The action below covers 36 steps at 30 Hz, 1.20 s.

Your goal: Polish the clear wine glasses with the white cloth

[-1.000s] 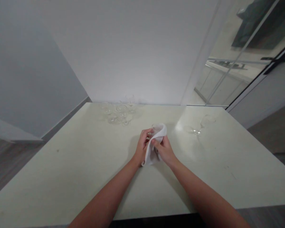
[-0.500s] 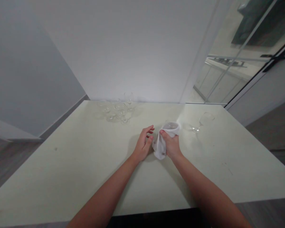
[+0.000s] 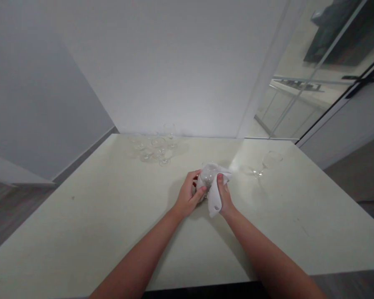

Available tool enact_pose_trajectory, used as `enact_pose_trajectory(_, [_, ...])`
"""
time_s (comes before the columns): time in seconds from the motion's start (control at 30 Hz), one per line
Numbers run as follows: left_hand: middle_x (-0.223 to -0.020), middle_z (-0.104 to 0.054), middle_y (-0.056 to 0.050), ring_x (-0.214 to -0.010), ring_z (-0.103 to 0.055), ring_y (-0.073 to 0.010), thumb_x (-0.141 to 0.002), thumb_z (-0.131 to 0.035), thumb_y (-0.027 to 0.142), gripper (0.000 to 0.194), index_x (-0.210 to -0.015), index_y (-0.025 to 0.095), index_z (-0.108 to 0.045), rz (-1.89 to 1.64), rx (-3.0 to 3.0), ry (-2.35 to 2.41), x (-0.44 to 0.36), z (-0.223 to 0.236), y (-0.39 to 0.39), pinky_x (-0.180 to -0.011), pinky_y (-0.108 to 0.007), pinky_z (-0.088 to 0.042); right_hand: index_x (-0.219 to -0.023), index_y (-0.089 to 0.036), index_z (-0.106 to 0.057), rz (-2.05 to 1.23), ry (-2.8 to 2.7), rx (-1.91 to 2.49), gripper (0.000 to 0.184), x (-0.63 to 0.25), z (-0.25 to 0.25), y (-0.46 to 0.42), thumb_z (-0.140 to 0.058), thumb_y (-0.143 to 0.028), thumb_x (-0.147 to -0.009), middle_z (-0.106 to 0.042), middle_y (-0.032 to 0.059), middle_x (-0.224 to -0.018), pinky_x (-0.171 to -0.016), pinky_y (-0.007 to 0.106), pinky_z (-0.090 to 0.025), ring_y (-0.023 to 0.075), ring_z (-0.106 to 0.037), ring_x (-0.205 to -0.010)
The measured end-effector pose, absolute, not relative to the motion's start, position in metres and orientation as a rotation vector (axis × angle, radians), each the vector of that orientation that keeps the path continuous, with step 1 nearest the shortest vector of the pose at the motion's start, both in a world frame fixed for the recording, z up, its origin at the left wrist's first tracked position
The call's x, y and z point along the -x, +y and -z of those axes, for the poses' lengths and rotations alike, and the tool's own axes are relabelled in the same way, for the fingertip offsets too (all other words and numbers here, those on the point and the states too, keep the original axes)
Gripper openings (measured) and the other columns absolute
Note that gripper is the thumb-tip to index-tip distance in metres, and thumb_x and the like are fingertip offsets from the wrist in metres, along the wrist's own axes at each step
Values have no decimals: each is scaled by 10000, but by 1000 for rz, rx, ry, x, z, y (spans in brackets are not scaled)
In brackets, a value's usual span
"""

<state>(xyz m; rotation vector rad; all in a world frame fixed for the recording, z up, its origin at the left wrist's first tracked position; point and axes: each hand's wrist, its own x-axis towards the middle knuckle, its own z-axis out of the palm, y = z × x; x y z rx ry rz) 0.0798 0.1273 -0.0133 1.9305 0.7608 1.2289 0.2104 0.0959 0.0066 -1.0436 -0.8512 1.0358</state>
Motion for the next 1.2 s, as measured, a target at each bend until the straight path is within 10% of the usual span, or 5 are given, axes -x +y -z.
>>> enact_pose_trajectory(0.37, [-1393,-404,-105,-1310,-394,-240,-1004,-328,406,517,-1501,270,-291,-1087,-2026,652,-80,11,130,-1138,-398,-299,-951,-176,-649,-1108,-985,982,368,-222,-7,98,-805,-333,-656,-709,25,-918,-781,286,-509,155,-628,-790])
enact_pose_trajectory(0.8, [-1309,-471,-154,-1221,-480,-291,-819,-674,337,686,-1402,199,-339,-1187,-2156,739,-87,21,126,-1038,-442,-402,-1043,-175,-618,-1044,-427,1123,624,-222,-4,100,-655,-685,-686,-712,35,-801,-593,292,-534,200,-670,-695])
enact_pose_trajectory(1.2, [-1381,-454,-131,-1231,-494,-284,-884,-542,364,729,-1524,246,-212,-951,-2102,645,-82,7,124,-1042,-405,-405,-979,-159,-644,-983,-907,1080,458,-220,-9,97,-841,-304,-591,-712,33,-884,-718,285,-536,143,-633,-725])
